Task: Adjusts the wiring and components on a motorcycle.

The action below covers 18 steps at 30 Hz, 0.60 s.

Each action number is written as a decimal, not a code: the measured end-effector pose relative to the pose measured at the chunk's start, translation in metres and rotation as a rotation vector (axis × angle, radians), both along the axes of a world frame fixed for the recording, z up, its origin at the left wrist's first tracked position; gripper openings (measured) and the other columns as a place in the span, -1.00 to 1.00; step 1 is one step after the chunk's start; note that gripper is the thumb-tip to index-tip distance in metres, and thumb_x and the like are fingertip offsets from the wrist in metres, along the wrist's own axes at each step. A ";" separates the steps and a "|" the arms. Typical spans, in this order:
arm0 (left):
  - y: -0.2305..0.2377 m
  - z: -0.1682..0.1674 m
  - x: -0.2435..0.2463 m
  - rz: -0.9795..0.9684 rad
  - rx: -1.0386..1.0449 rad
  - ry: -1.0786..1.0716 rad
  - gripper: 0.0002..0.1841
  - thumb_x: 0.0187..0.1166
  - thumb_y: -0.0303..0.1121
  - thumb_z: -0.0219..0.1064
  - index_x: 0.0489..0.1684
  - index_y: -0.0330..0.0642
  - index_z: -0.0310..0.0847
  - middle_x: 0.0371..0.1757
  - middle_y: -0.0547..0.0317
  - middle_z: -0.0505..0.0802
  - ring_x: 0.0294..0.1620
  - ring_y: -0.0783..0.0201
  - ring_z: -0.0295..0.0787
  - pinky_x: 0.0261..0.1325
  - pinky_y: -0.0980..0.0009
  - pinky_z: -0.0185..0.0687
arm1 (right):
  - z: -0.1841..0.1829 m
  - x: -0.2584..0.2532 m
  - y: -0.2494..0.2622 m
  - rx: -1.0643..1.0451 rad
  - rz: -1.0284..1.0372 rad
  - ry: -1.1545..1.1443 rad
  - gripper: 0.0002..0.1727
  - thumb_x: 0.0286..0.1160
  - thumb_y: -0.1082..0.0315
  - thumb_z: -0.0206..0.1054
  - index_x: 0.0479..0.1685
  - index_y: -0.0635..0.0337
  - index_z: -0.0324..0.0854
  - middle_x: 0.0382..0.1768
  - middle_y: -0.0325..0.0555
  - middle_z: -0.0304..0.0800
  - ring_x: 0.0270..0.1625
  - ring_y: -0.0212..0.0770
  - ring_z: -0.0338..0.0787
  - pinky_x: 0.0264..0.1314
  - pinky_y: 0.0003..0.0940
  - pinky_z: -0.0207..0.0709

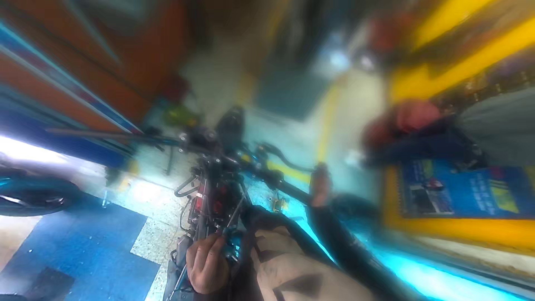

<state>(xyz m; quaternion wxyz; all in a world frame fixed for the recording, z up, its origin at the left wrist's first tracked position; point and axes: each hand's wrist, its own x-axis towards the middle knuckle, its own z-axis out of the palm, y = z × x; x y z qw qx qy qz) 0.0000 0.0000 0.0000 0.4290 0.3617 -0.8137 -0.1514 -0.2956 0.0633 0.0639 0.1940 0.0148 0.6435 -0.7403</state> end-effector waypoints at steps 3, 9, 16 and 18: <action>0.003 -0.001 -0.007 0.078 -0.043 0.011 -0.76 0.48 -0.43 0.26 -0.11 -0.11 0.88 -0.33 -0.05 0.68 -0.30 0.17 0.62 -0.13 0.42 0.60 | 0.001 -0.001 -0.001 -0.017 -0.014 -0.016 -0.36 0.91 0.22 -0.41 0.88 0.36 -0.24 0.84 0.24 -0.06 0.81 -0.18 0.11 0.80 -0.44 -0.05; 0.021 0.007 0.012 -0.107 0.562 0.091 -0.46 0.51 -0.33 0.14 0.36 -0.59 0.60 -0.14 -0.13 0.93 -0.46 0.40 0.81 -0.36 0.46 0.76 | 0.000 -0.001 -0.001 0.003 -0.004 -0.004 -0.34 0.91 0.17 -0.41 0.90 0.32 -0.24 0.88 0.20 -0.13 0.86 -0.18 0.02 0.85 -0.42 -0.16; 0.018 0.039 0.002 0.013 1.296 0.653 -0.50 0.73 -0.31 0.06 0.53 -0.49 0.44 0.06 -0.06 0.89 -0.29 0.16 0.91 -0.48 0.30 0.85 | -0.001 -0.001 -0.001 0.044 0.005 -0.021 -0.36 0.92 0.21 -0.44 0.91 0.29 -0.23 0.88 0.19 -0.13 0.87 -0.10 0.04 0.86 -0.31 -0.10; 0.016 0.038 0.001 0.023 1.264 0.678 -0.32 0.58 -0.41 0.25 0.74 -0.42 0.14 0.11 -0.07 0.86 -0.21 0.18 0.92 -0.35 0.29 0.90 | 0.000 -0.002 0.000 0.055 0.022 -0.011 -0.36 0.91 0.21 -0.45 0.90 0.30 -0.24 0.88 0.21 -0.12 0.86 -0.10 0.04 0.85 -0.31 -0.10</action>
